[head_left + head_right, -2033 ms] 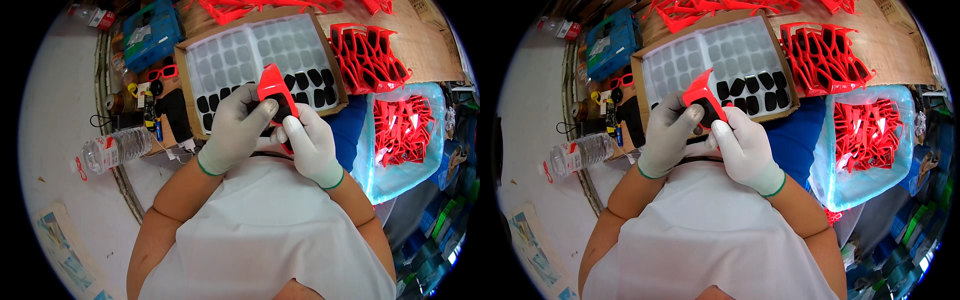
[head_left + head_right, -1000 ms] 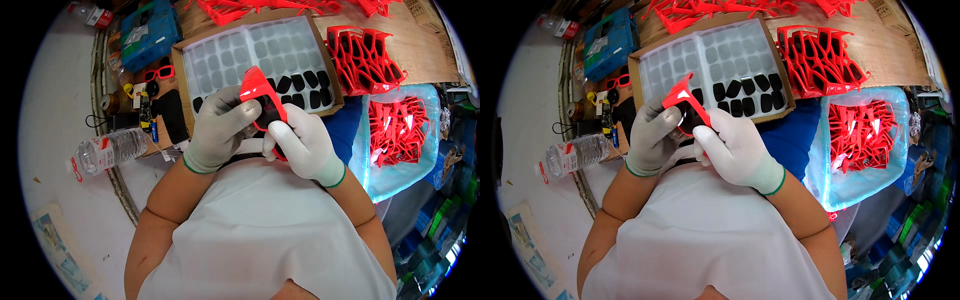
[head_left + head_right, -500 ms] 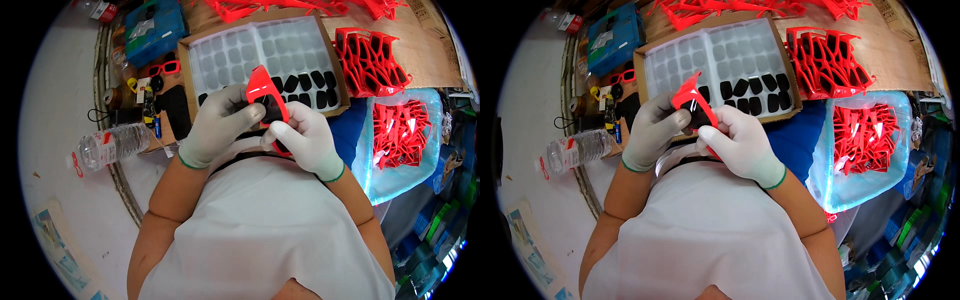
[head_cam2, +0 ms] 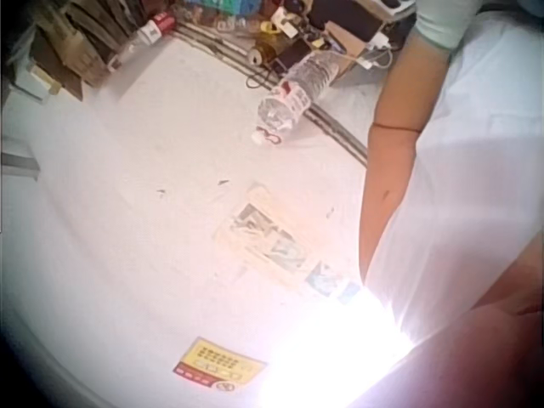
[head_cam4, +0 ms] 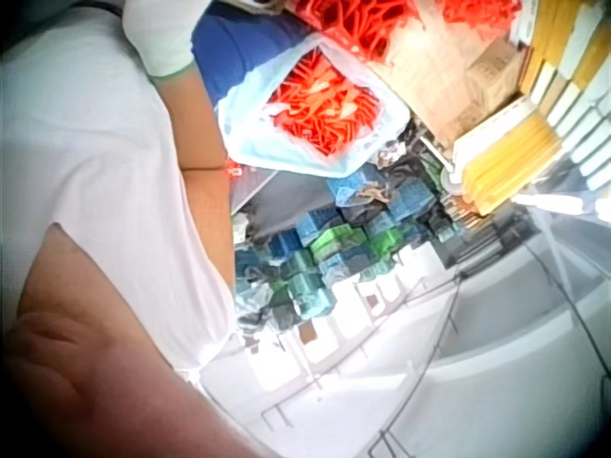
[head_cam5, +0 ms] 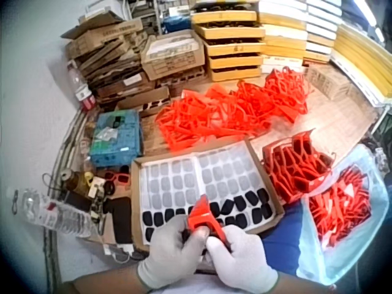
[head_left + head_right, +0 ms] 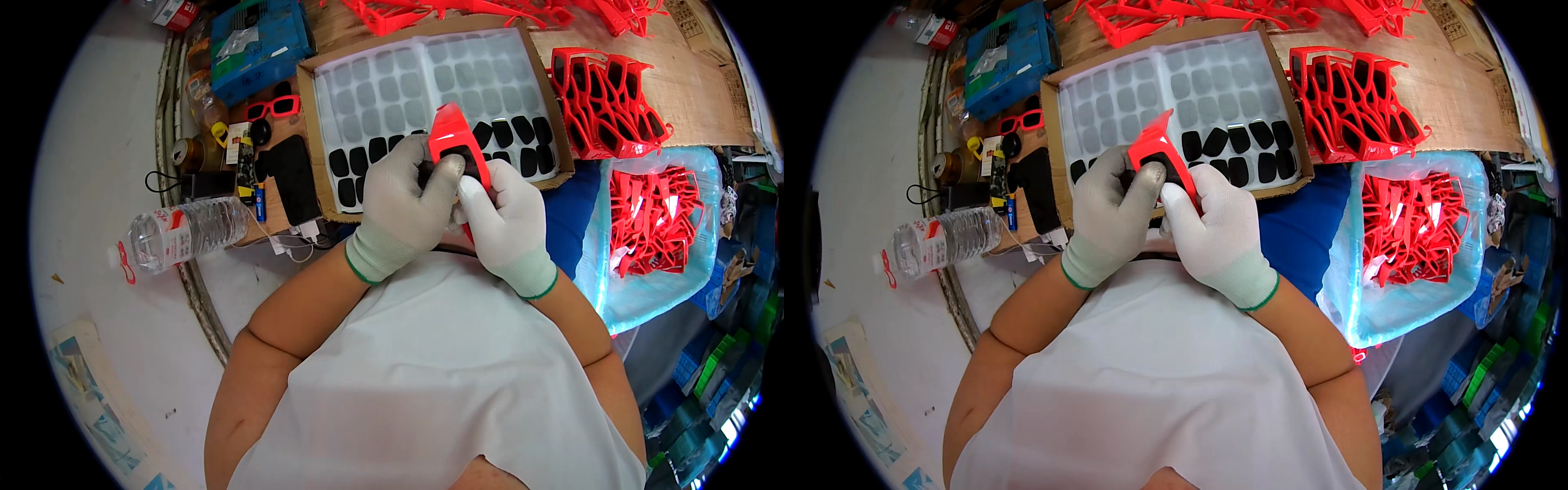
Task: The person inserts black foam pads into red plastic eyewear frames one at a time. They pick up each frame, place a pad into each lens opening, and set the completed unit aside. The process repeats with multiple frames throughout the clip.
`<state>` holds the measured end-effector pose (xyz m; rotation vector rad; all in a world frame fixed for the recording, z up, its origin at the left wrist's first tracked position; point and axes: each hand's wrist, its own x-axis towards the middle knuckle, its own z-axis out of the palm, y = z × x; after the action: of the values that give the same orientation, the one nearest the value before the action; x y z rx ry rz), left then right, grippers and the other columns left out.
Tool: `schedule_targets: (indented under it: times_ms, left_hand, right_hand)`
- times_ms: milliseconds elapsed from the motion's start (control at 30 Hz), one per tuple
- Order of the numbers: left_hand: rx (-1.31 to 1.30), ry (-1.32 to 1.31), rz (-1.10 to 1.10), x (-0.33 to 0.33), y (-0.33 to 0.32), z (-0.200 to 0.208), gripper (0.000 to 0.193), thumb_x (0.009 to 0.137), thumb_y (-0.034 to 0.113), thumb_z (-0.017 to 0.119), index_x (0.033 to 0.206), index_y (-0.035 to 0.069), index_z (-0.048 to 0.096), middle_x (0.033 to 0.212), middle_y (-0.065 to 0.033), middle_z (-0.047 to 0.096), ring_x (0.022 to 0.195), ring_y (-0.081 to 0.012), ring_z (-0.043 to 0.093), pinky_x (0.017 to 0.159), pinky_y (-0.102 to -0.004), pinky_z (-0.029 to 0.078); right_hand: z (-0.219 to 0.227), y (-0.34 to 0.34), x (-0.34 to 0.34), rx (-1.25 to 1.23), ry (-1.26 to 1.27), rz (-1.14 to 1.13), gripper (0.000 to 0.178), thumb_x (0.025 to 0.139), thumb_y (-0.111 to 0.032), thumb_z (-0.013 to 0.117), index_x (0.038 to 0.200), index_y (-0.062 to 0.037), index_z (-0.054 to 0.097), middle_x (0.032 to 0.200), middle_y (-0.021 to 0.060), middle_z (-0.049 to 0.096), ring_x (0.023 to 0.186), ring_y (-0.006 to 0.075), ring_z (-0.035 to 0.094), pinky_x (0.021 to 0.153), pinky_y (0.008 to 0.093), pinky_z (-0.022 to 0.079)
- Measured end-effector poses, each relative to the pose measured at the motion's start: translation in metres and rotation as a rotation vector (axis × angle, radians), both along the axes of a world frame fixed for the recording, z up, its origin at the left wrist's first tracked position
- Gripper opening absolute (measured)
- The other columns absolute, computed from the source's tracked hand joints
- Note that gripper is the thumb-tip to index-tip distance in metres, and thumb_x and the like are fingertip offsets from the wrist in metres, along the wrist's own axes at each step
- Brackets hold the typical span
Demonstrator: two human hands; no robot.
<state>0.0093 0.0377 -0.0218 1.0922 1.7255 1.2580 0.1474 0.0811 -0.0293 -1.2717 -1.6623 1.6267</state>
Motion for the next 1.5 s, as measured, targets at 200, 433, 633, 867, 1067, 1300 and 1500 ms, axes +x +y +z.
schedule_targets:
  times_ms: [200, 433, 633, 867, 1067, 1300, 1500]
  left_hand:
    - [0.066, -0.049, -0.036, -0.003, -0.006, -0.005, 0.023, 0.096, 0.016, 0.062, 0.105, -0.004, 0.064, 0.078, -0.0075, 0.067, 0.068, -0.0104, 0.063, 0.061, -0.0275, 0.052]
    - [-0.057, -0.556, -0.112, -0.024, -0.003, 0.001, 0.028, 0.094, 0.015, 0.065, 0.116, -0.002, 0.061, 0.105, -0.004, 0.065, 0.098, -0.0112, 0.059, 0.091, -0.0293, 0.049]
    - [-0.057, -0.461, -0.247, -0.025, 0.001, 0.026, 0.05, 0.078, -0.002, 0.065, 0.128, -0.002, 0.056, 0.115, -0.0048, 0.061, 0.102, -0.0104, 0.057, 0.097, -0.031, 0.045]
    - [-0.027, -0.458, -0.389, -0.027, 0.047, 0.027, 0.043, 0.08, 0.005, 0.076, 0.12, 0.0, 0.061, 0.146, -0.0195, 0.051, 0.136, -0.0262, 0.048, 0.112, -0.0399, 0.035]
    - [-0.052, 0.095, 0.284, -0.142, 0.174, -0.046, 0.061, 0.093, 0.05, 0.064, 0.121, -0.004, 0.057, 0.099, -0.0132, 0.064, 0.093, -0.0218, 0.064, 0.085, -0.0355, 0.051]
    - [-0.368, -0.283, 0.153, -0.247, 0.244, -0.137, 0.027, 0.088, 0.021, 0.069, 0.102, -0.002, 0.066, 0.087, -0.0082, 0.066, 0.081, -0.0217, 0.066, 0.07, -0.0349, 0.055]
    - [0.16, 0.788, 0.006, -0.222, 0.179, -0.103, 0.057, 0.08, -0.008, 0.069, 0.135, -0.004, 0.053, 0.12, -0.0115, 0.063, 0.101, -0.0199, 0.064, 0.085, -0.0321, 0.057]
  right_hand:
    - [0.014, 0.0, 0.003, -0.014, 0.044, 0.028, 0.016, 0.095, -0.013, 0.058, 0.088, 0.001, 0.058, 0.063, 0.0051, 0.062, 0.06, 0.0106, 0.061, 0.061, 0.0288, 0.051]
    - [0.012, 0.016, 0.028, -0.383, 0.478, 0.394, 0.024, 0.093, 0.001, 0.045, 0.116, 0.0039, 0.051, 0.091, 0.0063, 0.063, 0.078, 0.0118, 0.06, 0.073, 0.03, 0.051]
    - [0.024, 0.025, 0.036, -0.459, 0.437, 0.577, 0.054, 0.091, 0.0, 0.042, 0.144, 0.0031, 0.033, 0.092, 0.0086, 0.059, 0.072, 0.0122, 0.057, 0.071, 0.0285, 0.051]
    - [0.009, 0.045, 0.041, -0.279, 0.372, 0.462, 0.04, 0.095, -0.005, 0.047, 0.134, 0.0008, 0.046, 0.097, 0.0103, 0.062, 0.08, 0.0194, 0.065, 0.075, 0.0339, 0.053]
    - [0.017, 0.101, 0.066, 0.397, 0.068, 0.248, 0.032, 0.088, 0.001, 0.056, 0.119, -0.005, 0.062, 0.089, 0.0146, 0.065, 0.081, 0.0345, 0.065, 0.07, 0.0388, 0.052]
    - [-0.018, 0.297, 0.231, 0.601, -0.9, -0.317, 0.023, 0.096, -0.019, 0.053, 0.11, -0.0039, 0.064, 0.085, 0.0152, 0.072, 0.073, 0.0226, 0.07, 0.067, 0.0377, 0.054]
    - [-0.062, 0.325, 0.252, 0.214, -0.636, -0.181, 0.028, 0.097, -0.022, 0.055, 0.11, 0.0011, 0.062, 0.089, 0.0127, 0.07, 0.086, 0.024, 0.067, 0.078, 0.0366, 0.052]
